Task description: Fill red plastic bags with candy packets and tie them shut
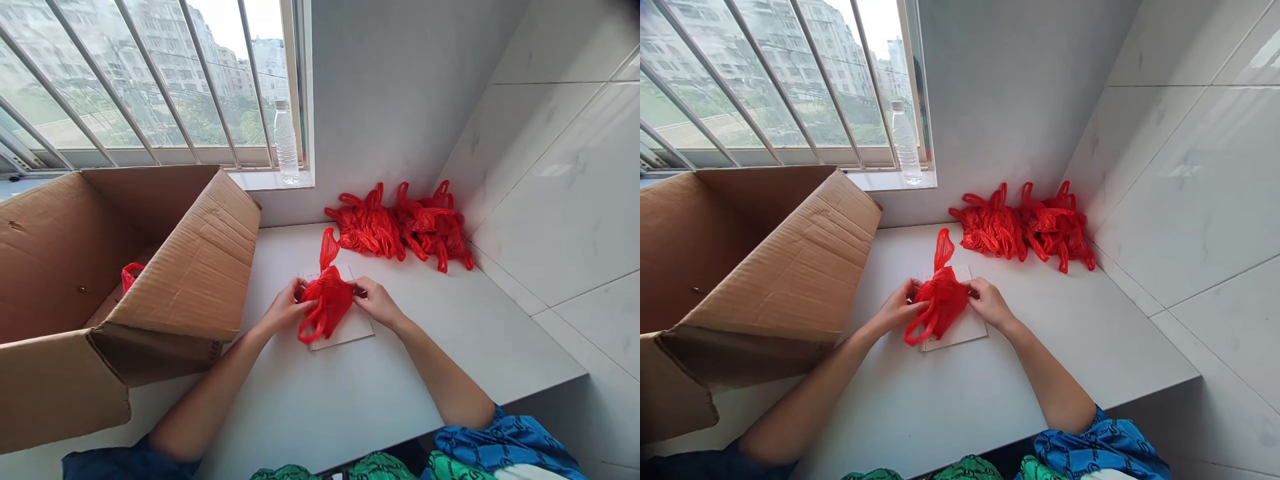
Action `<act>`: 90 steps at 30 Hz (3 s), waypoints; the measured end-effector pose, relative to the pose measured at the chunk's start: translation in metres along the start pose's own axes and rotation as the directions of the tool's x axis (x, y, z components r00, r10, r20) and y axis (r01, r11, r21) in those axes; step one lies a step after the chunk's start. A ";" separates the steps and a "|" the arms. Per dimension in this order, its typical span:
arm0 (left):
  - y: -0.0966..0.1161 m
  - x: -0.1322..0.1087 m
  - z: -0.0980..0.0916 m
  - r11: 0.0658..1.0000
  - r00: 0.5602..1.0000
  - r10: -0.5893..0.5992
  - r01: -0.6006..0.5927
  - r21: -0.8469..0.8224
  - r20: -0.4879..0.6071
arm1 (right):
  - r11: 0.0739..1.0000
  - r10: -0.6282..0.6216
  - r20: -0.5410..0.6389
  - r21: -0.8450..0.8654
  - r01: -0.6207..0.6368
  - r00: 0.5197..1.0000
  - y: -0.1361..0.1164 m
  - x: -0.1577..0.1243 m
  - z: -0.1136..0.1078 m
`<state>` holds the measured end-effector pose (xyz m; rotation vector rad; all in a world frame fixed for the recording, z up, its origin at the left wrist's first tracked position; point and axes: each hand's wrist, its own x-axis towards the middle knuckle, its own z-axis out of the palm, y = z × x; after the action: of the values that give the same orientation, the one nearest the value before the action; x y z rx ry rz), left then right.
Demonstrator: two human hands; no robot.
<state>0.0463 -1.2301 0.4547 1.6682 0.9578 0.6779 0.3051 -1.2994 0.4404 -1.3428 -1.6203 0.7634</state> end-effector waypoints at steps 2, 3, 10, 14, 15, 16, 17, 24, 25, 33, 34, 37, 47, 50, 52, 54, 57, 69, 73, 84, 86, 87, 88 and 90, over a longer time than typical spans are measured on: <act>0.001 -0.003 -0.003 1.000 0.994 -0.028 0.029 -0.008 0.101 | 0.994 0.018 0.068 -0.113 -0.010 0.998 -0.005 -0.003 -0.002; 0.002 -0.004 -0.004 0.998 0.992 -0.048 0.052 -0.034 0.118 | 0.988 0.042 0.068 -0.152 -0.031 0.997 -0.008 -0.004 -0.001; -0.005 0.002 0.023 0.990 0.996 0.021 -0.033 0.137 0.087 | 0.943 0.147 -0.008 -0.301 -0.142 0.989 -0.016 -0.005 0.027; -0.007 0.006 0.030 0.985 0.993 0.114 -0.118 0.123 0.036 | 0.993 0.109 0.038 -0.050 -0.107 0.993 -0.010 -0.003 0.029; -0.008 0.006 0.026 0.990 0.994 0.108 -0.109 0.085 0.017 | 0.993 0.114 0.038 0.012 -0.115 0.993 -0.008 -0.002 0.024; -0.008 0.006 0.022 0.994 0.996 0.095 -0.094 0.056 -0.002 | 0.990 0.125 0.038 0.059 -0.127 0.991 -0.007 -0.002 0.018; -0.008 0.006 0.016 0.995 0.996 0.080 -0.079 0.053 -0.026 | 0.986 0.141 0.040 0.087 -0.144 0.989 -0.006 -0.002 0.010; 0.001 -0.011 0.002 0.870 0.956 0.201 -0.074 0.488 -0.213 | 0.984 0.148 0.062 -0.107 -0.141 0.987 -0.016 -0.007 -0.017; 0.006 -0.013 0.006 0.846 0.935 0.268 -0.112 0.521 -0.234 | 0.987 0.101 -0.011 -0.125 -0.101 0.995 -0.018 -0.007 -0.013; -0.006 0.009 0.043 0.531 0.900 0.420 -0.350 0.772 0.119 | 0.842 -0.151 0.114 -0.506 0.188 0.982 0.003 -0.006 0.055; -0.015 0.013 0.044 0.513 0.911 0.388 -0.338 0.789 0.139 | 0.811 -0.130 0.138 -0.555 0.185 0.982 0.007 -0.007 0.061; -0.035 0.018 0.042 0.480 0.921 0.351 -0.332 0.812 0.169 | 0.748 -0.103 0.148 -0.640 0.175 0.984 0.013 -0.009 0.070; -0.040 0.019 0.040 0.475 0.919 0.344 -0.349 0.808 0.195 | 0.768 -0.044 0.127 -0.630 0.115 0.991 0.007 -0.011 0.075; -0.038 0.017 0.038 0.546 0.919 0.350 -0.356 0.758 0.180 | 0.830 -0.043 0.145 -0.545 0.116 0.989 0.005 -0.009 0.067; -0.032 0.012 0.033 0.625 0.915 0.395 -0.336 0.705 0.087 | 0.893 -0.068 0.134 -0.433 0.120 0.989 0.003 -0.007 0.055; -0.022 0.005 0.026 0.716 0.891 0.439 -0.267 0.644 -0.119 | 0.939 -0.076 0.037 -0.333 0.084 0.996 0.004 -0.005 0.040; -0.001 -0.007 0.019 0.800 0.891 0.338 -0.104 0.591 -0.302 | 0.955 -0.004 -0.114 -0.296 -0.030 0.993 0.004 -0.004 0.023; 0.032 -0.001 0.041 0.794 0.983 -0.046 0.145 0.590 -0.179 | 0.994 0.102 -0.012 -0.037 -0.103 0.995 -0.012 -0.011 0.017; 0.047 -0.014 0.026 0.993 0.994 -0.109 0.109 0.050 -0.002 | 0.922 0.244 0.064 0.294 -0.252 0.968 -0.013 -0.008 0.015; 0.062 -0.028 0.034 0.841 0.976 -0.163 0.213 -0.497 0.143 | 0.558 0.226 0.225 0.767 -0.315 0.948 -0.031 -0.015 0.036; 0.064 -0.030 0.034 0.839 0.977 -0.178 0.214 -0.500 0.120 | 0.554 0.227 0.219 0.772 -0.311 0.949 -0.028 -0.015 0.036; 0.067 -0.032 0.034 0.838 0.977 -0.184 0.215 -0.502 0.111 | 0.556 0.223 0.217 0.773 -0.307 0.950 -0.028 -0.016 0.035; 0.071 -0.035 0.035 0.837 0.976 -0.190 0.218 -0.502 0.107 | 0.561 0.214 0.216 0.771 -0.300 0.953 -0.029 -0.017 0.034; 0.083 -0.045 0.035 0.841 0.971 -0.206 0.238 -0.486 0.118 | 0.584 0.169 0.214 0.764 -0.273 0.962 -0.034 -0.019 0.031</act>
<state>0.0728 -1.2968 0.5247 1.0941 0.8278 0.6449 0.2626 -1.3234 0.4522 -0.8316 -0.9532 1.5266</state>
